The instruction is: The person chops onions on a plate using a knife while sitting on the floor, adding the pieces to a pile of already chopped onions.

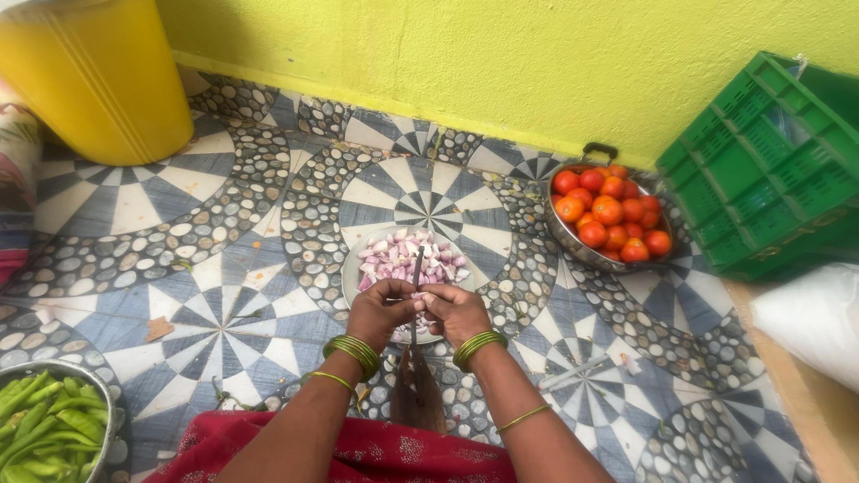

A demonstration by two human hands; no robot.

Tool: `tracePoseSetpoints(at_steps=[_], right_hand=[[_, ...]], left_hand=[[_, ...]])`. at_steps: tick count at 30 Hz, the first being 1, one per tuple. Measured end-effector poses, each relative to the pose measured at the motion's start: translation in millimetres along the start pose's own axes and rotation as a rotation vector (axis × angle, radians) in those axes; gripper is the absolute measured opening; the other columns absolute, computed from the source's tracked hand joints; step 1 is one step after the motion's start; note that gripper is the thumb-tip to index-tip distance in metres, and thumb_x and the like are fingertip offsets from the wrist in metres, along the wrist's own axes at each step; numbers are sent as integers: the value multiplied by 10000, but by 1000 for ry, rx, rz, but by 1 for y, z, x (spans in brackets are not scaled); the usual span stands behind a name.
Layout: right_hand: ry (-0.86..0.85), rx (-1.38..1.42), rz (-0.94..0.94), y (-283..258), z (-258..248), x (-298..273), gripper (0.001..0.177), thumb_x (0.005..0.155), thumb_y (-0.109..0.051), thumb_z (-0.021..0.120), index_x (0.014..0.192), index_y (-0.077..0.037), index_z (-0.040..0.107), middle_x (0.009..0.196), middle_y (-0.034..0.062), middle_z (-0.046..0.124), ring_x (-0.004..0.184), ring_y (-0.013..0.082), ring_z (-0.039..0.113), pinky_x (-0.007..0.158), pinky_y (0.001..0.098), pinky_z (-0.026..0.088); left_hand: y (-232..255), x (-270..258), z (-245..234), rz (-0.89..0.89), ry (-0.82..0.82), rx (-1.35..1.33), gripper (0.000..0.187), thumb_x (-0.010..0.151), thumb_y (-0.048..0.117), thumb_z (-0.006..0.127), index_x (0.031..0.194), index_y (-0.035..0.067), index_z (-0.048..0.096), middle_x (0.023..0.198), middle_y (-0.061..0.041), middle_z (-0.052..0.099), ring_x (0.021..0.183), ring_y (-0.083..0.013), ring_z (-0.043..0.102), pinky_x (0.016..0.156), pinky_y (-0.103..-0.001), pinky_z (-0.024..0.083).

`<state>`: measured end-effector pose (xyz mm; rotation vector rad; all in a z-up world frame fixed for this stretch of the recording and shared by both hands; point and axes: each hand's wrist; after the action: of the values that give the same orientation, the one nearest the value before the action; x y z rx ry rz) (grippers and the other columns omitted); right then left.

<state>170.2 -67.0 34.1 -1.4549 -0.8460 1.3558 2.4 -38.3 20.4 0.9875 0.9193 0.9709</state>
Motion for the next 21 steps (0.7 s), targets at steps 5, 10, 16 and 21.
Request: tracePoseSetpoints(at_steps=[5, 10, 16, 21], right_hand=[[53, -40, 176, 23, 5, 5, 237, 939, -149, 685, 1144, -47, 745, 903, 38, 738, 709, 104, 635, 562, 244, 498], [41, -31, 192, 15, 8, -4, 228, 928, -137, 741, 1121, -19, 762, 864, 54, 722, 686, 123, 608, 551, 261, 498], [45, -125, -68, -9, 1, -9, 238, 920, -116, 690, 1131, -30, 759, 914, 18, 779, 732, 92, 677, 558, 233, 519], [55, -48, 3, 2, 5, 1, 240, 926, -98, 691, 1139, -5, 753, 875, 37, 753, 695, 90, 636, 544, 242, 502]], left_hand=[[-14, -3, 0, -114, 112, 278, 291, 816, 108, 831, 1067, 27, 708, 926, -57, 742, 773, -148, 670, 702, -283, 572], [-10, -4, -2, -68, 41, 96, 273, 799, 80, 844, 1019, 27, 690, 942, -40, 720, 837, -143, 703, 752, -281, 614], [-4, 2, -1, -8, -91, -149, 276, 758, 33, 832, 999, 57, 699, 933, -53, 714, 857, -150, 712, 777, -289, 623], [-12, 3, -2, -11, -36, -26, 245, 785, 59, 833, 985, 51, 692, 925, -32, 699, 823, -135, 689, 738, -281, 599]])
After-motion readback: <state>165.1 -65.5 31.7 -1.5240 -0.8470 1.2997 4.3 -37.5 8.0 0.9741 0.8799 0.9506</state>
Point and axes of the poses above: each hand's wrist, its own x-axis towards the middle knuckle, its own z-axis out of the palm, y = z × x
